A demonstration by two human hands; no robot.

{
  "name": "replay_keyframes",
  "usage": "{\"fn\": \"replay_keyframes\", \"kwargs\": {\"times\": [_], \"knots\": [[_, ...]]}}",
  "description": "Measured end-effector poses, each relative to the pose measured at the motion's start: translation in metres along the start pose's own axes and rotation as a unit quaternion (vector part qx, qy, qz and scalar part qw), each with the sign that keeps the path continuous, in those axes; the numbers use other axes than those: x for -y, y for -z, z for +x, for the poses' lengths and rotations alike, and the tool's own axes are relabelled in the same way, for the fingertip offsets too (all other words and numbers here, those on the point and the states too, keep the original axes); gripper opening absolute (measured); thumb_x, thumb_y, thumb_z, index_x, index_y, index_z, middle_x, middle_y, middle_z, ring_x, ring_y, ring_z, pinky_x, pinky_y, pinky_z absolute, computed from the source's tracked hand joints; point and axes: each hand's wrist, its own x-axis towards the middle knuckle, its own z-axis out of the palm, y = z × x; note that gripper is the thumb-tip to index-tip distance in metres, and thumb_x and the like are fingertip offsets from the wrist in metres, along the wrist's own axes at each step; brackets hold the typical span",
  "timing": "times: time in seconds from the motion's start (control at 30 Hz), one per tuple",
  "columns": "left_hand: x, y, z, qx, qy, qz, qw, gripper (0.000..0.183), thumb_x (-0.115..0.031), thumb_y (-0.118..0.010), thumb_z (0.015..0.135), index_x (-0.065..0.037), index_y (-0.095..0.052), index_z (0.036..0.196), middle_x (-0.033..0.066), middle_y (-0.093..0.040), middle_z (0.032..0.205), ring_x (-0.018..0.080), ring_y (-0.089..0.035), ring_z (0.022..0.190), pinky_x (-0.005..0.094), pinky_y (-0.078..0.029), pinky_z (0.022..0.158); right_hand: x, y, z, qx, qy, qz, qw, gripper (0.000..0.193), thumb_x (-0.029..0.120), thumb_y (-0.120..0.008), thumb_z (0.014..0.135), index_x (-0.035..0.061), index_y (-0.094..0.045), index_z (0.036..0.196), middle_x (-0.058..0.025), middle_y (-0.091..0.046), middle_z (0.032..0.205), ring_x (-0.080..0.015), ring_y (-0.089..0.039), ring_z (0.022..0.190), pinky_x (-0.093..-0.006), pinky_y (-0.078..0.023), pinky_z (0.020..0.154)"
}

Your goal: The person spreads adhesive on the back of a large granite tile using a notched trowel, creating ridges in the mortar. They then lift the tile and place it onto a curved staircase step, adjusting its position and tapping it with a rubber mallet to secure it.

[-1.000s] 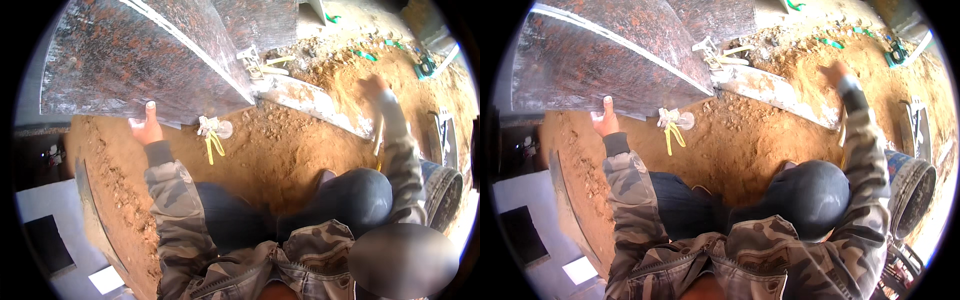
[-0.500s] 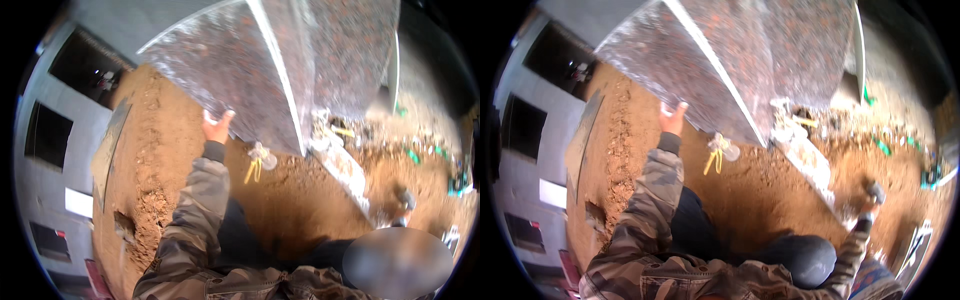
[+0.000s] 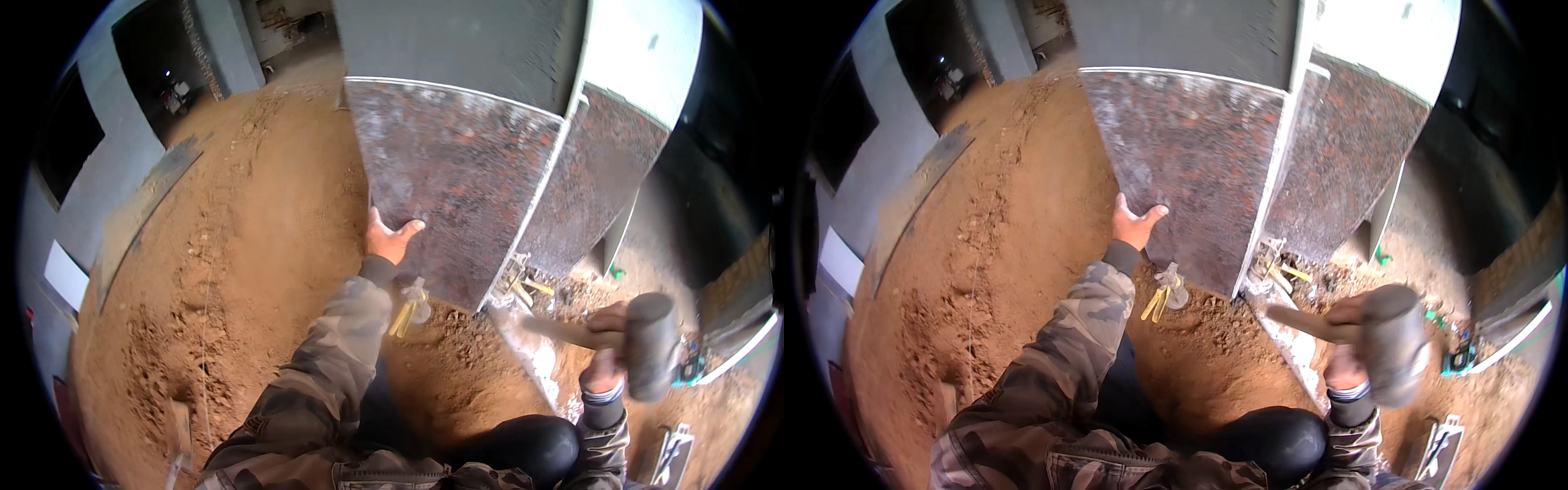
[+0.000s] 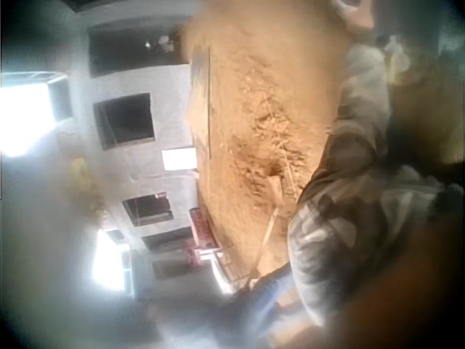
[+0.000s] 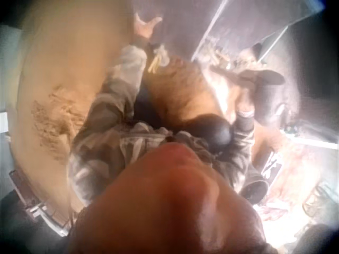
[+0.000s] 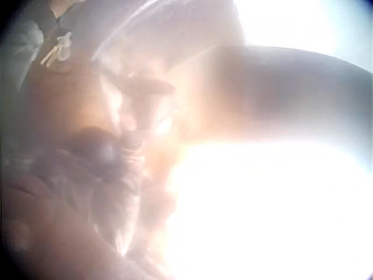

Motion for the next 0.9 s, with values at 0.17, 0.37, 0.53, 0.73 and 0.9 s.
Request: {"fn": "replay_keyframes", "kwargs": {"times": [0.17, 0.37, 0.53, 0.73, 0.9], "knots": [[-0.004, 0.002, 0.003, -0.005, -0.026, 0.018, 0.999, 0.123, -0.057, -0.089, 0.061, 0.018, -0.034, 0.141, 0.0363, -0.044, 0.142, 0.0439, -0.043, 0.135, 0.0431, -0.037, 0.112, 0.007, -0.085, 0.021, 0.238, 0.099, 0.135, 0.957, 0.046, 0.017, -0.081, 0.070, 0.0068, -0.066, 0.112, -0.0074, -0.068, 0.105, -0.0211, -0.068, 0.093, -0.0305, -0.057, 0.076], [-0.008, 0.029, 0.000, -0.001, 0.013, 0.094, 0.996, 0.116, -0.054, -0.087, 0.065, 0.017, -0.036, 0.140, 0.0329, -0.047, 0.140, 0.0423, -0.045, 0.133, 0.0436, -0.038, 0.111, 0.133, -0.173, 0.108, 0.189, 0.506, -0.059, 0.840, 0.037, 0.014, -0.071, 0.067, 0.0061, -0.065, 0.103, -0.0072, -0.065, 0.105, -0.0155, -0.061, 0.079, -0.0249, -0.056, 0.053], [-0.015, 0.018, 0.001, -0.090, -0.117, 0.065, 0.987, 0.093, -0.046, -0.086, 0.069, 0.007, -0.049, 0.135, 0.0222, -0.062, 0.106, 0.0379, -0.060, 0.097, 0.0433, -0.051, 0.088, 0.157, -0.203, 0.118, 0.225, 0.554, -0.030, 0.801, 0.036, 0.009, -0.067, 0.068, 0.0026, -0.067, 0.103, -0.0109, -0.067, 0.106, -0.0171, -0.061, 0.078, -0.0270, -0.056, 0.054], [-0.033, -0.017, -0.022, -0.388, -0.202, -0.022, 0.899, 0.039, -0.014, -0.065, 0.092, 0.003, -0.060, 0.127, 0.0144, -0.066, 0.104, 0.0263, -0.065, 0.091, 0.0316, -0.055, 0.079, 0.139, -0.225, 0.124, 0.251, 0.526, -0.064, 0.810, 0.032, 0.010, -0.066, 0.067, 0.0031, -0.066, 0.098, -0.0101, -0.066, 0.110, -0.0220, -0.062, 0.085, -0.0295, -0.056, 0.052], [-0.043, -0.009, -0.025, -0.368, -0.143, -0.149, 0.907, 0.034, -0.015, -0.051, 0.102, -0.002, -0.058, 0.132, 0.0029, -0.066, 0.120, 0.0102, -0.062, 0.100, 0.0190, -0.055, 0.081, 0.132, -0.235, 0.126, 0.243, 0.503, -0.085, 0.825, 0.024, 0.010, -0.068, 0.065, 0.0048, -0.065, 0.088, -0.0085, -0.064, 0.094, -0.0247, -0.063, 0.087, -0.0287, -0.058, 0.054]]}}
